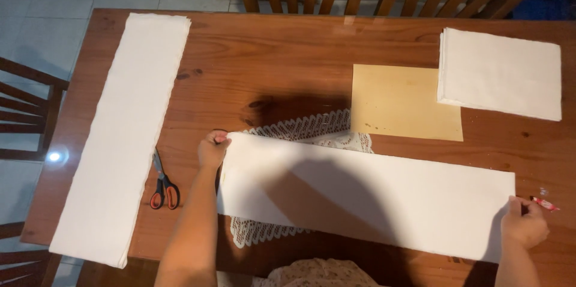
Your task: The person uses scissors to cut a long strip of white fabric into smaller rectangular pieces on a wooden table.
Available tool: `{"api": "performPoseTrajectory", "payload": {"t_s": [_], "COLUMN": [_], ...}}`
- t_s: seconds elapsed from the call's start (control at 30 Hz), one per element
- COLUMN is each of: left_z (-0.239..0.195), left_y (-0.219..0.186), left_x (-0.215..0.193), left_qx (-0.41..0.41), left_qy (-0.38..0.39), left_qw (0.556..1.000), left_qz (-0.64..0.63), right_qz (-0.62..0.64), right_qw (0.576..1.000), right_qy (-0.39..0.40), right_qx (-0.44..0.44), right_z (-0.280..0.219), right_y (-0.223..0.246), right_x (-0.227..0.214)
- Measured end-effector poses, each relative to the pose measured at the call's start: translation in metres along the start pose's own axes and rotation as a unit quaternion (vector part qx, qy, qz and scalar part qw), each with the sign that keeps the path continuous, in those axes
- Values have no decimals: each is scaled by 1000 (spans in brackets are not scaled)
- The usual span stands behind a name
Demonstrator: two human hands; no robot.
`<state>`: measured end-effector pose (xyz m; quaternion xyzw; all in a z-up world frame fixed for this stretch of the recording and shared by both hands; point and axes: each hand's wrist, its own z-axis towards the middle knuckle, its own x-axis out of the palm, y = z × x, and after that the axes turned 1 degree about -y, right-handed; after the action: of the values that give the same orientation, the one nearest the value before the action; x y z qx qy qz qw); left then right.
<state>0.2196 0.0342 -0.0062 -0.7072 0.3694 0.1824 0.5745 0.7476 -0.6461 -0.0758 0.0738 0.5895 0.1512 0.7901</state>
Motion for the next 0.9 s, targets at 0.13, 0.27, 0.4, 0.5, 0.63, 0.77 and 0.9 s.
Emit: {"api": "performPoseTrajectory", "payload": {"t_s": [0.13, 0.27, 0.4, 0.5, 0.63, 0.77, 0.9], "left_z": [-17, -39, -30, -20, -68, -128, -155], "left_y": [11, 6, 25, 59, 4, -41, -39], "left_x": [-10, -28, -20, -4, -14, 24, 80], "left_qx": [-37, -128, -126, -73, -88, 328, 424], "left_qy": [7, 57, 56, 20, -40, -234, 26], "left_qw": [996, 986, 983, 986, 969, 861, 857], "left_qz": [84, 92, 120, 152, 227, 309, 292], "right_qz": [16, 33, -22, -86, -52, -118, 80], "right_qw": [1000, 999, 998, 995, 992, 978, 936], "right_qy": [-4, -2, 21, 26, -110, -125, 116], "right_qx": [-8, -4, 49, 39, -36, -115, -322], "right_z": [0, 0, 8, 10, -15, -57, -103], "right_y": [11, 15, 1, -5, 51, 160, 187], "right_x": [-6, -4, 14, 21, -19, -73, -46]}}
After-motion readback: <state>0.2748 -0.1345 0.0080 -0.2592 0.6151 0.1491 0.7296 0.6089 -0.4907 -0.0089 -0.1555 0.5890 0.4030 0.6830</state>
